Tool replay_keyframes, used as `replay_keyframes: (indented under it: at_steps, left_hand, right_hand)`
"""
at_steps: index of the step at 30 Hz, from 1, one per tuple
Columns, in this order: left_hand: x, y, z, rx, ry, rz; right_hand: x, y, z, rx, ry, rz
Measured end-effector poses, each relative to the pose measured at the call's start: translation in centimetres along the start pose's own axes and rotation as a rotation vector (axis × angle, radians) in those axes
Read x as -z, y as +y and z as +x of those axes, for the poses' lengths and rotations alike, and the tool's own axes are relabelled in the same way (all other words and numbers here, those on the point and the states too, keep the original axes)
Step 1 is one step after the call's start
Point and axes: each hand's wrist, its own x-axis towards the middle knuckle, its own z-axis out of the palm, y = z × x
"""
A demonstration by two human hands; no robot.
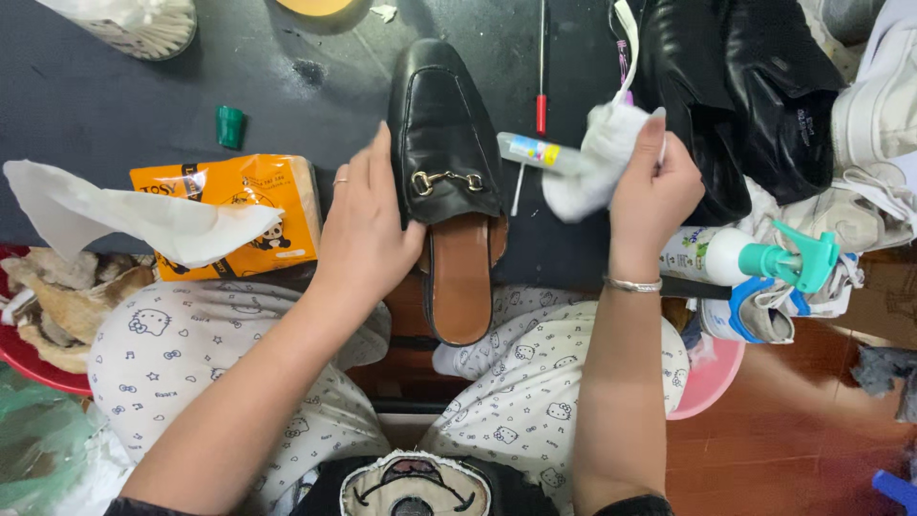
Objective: The person cleans a black leather shoe with a cloth, applies glue to the sole edge, and uses a cotton swab to spread the adhesive. They then use a pen-like tool to press and smooth the glued area, repeating the process on different sections of the shoe.
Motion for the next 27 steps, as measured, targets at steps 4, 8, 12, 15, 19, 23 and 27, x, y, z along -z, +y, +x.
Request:
replay_keyframes:
  at_steps: [4, 8, 12, 15, 19, 23, 27]
  left_hand:
    - [-0.4, -0.3, -0.1, 0.089, -0.084, 0.016]
    - [-0.6, -0.7, 0.0, 0.063, -0.038, -0.048]
    - [-0.4, -1.6, 0.4, 0.056, 0.090, -0.213]
    - [-0.6, -2.2, 1.2, 0.236, 0.078, -0.327]
    - [-1.1, -2.7, 2.3, 0.202, 0.157, -0.466]
    - [-0.7, -2.2, 2.0, 0.222, 0.192, -0.304]
    - [0.1, -1.5, 2.1, 0.161, 0.225, -0.195]
  right_hand:
    - [0.4, -0.2, 0.4, 0.059, 0.019, -0.034]
    - [0.8, -0.5, 0.6, 0.179, 0.074, -0.184]
    - [1.6, -1.4, 0.3, -0.103, -0.079, 0.024]
    - [1.7, -1.6, 0.1, -0.136, -0.081, 0.089]
    - [1.3, -1.2, -0.6, -0.187, -0.113, 0.077]
    - [0.4, -1.6, -1.3, -0.067, -0.160, -0.109]
    - [0.0, -3.7, -0.2, -0.019, -0.132, 0.094]
